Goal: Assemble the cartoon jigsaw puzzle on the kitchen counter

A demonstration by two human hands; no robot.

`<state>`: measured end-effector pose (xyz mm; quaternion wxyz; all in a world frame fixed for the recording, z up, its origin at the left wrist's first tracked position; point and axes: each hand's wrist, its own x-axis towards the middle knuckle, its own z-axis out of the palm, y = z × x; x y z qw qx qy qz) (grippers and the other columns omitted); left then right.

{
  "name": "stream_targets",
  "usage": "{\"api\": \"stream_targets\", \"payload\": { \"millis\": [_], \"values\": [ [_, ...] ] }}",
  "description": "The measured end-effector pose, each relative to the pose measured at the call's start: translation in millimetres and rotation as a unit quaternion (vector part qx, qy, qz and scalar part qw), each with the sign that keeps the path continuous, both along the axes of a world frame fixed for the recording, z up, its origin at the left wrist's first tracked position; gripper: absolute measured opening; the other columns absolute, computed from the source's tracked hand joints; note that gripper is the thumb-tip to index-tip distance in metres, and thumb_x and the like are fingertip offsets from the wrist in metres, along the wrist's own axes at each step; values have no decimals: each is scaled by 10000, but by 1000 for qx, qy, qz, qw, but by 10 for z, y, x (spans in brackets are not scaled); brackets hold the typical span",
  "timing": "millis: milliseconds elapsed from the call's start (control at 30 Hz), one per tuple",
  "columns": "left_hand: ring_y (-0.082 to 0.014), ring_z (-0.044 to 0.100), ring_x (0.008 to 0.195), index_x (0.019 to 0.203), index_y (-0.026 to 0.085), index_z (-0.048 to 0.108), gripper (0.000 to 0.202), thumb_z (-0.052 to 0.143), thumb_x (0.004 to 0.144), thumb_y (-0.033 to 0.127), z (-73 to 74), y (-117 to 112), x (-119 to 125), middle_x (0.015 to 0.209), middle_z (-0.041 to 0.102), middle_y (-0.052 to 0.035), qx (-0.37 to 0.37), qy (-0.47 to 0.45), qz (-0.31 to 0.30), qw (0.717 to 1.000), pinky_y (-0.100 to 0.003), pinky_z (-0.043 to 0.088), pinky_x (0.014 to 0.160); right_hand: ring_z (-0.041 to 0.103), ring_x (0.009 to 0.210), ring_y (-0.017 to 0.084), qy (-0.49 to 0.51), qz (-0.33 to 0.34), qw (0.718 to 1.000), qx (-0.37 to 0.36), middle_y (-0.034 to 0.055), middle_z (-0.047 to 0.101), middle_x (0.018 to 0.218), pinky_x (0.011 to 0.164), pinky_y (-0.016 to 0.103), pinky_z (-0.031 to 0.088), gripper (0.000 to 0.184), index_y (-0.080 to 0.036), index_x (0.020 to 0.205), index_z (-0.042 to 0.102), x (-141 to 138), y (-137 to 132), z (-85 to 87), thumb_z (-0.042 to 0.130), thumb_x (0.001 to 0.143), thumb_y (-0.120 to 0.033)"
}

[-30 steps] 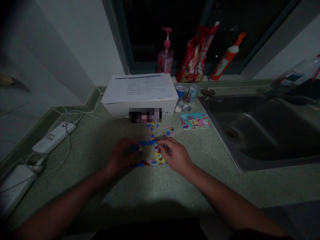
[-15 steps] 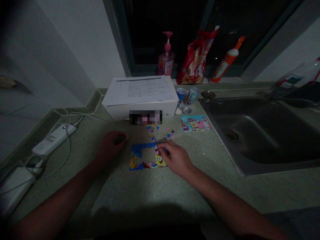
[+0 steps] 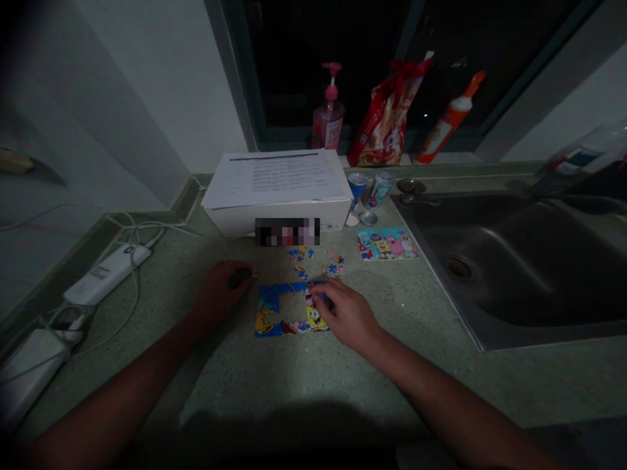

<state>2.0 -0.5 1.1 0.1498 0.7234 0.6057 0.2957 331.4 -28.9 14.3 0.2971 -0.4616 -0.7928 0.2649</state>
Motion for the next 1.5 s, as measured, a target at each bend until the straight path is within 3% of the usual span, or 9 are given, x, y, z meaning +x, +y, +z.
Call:
{"api": "stream_targets", "payload": {
  "millis": [633, 1000, 1500],
  "values": [
    [-355, 746, 1089, 1065, 252, 790, 210, 687, 884, 219, -24, 5, -6, 1086, 826, -107, 3, 1, -1, 1000, -585, 564, 1051, 747, 811, 196, -7, 6, 1000, 5, 42, 807, 1017, 757, 359, 585, 211, -272, 1104, 755, -1, -31, 62, 549, 1064, -293],
    [-341, 745, 1096, 1061, 256, 787, 180, 695, 906, 263, -14, 0, 2, 1093, 830, -98, -2, -2, 3, 1000, -569, 563, 1063, 756, 839, 200, 1, 11, 1000, 7, 46, 808, 1021, 786, 369, 598, 214, -268, 1098, 755, -7, -37, 71, 544, 1065, -288],
    [-324, 729, 1144, 1111, 218, 788, 230, 683, 907, 205, 37, -13, 24, 1128, 824, -97, -26, 26, 4, 999, -521, 536, 1104, 760, 852, 200, -18, 12, 1000, 18, 60, 808, 1033, 751, 354, 590, 240, -245, 1105, 746, 5, -36, 49, 515, 1081, -305]
  ]
}}
